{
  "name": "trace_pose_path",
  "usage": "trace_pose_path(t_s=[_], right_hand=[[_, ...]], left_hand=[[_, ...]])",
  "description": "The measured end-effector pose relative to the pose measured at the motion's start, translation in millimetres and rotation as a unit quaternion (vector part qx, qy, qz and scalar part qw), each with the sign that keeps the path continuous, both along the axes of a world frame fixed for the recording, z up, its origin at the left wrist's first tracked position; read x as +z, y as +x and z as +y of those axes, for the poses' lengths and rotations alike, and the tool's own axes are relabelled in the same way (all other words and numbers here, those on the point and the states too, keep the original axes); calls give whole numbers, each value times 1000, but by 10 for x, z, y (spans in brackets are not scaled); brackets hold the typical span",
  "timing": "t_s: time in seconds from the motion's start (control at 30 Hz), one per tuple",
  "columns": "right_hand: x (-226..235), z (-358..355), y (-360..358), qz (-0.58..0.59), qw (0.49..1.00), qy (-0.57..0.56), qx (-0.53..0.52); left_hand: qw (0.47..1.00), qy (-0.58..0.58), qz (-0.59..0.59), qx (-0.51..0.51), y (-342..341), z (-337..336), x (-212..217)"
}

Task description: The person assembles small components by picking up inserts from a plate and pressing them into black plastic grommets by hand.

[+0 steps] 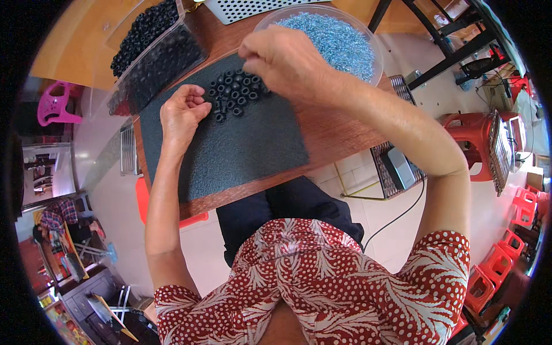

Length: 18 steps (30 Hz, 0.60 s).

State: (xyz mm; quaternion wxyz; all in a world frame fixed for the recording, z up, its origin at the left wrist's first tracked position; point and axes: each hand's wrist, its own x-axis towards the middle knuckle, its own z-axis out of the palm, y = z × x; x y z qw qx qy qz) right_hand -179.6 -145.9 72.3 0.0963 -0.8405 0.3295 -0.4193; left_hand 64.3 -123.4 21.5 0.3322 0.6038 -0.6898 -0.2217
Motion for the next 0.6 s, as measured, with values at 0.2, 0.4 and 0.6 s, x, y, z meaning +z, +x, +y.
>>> trace_pose_path(t_s=[0.2, 0.4, 0.6], right_hand=[[-86, 278, 95, -36, 994, 97, 33], [-149, 608, 289, -164, 961, 210, 79], [-208, 674, 438, -178, 970, 108, 128]], left_hand=[[980, 27, 198, 18, -41, 231, 254], [808, 146, 570, -24, -181, 632, 344], [676, 161, 718, -34, -355, 856, 233]])
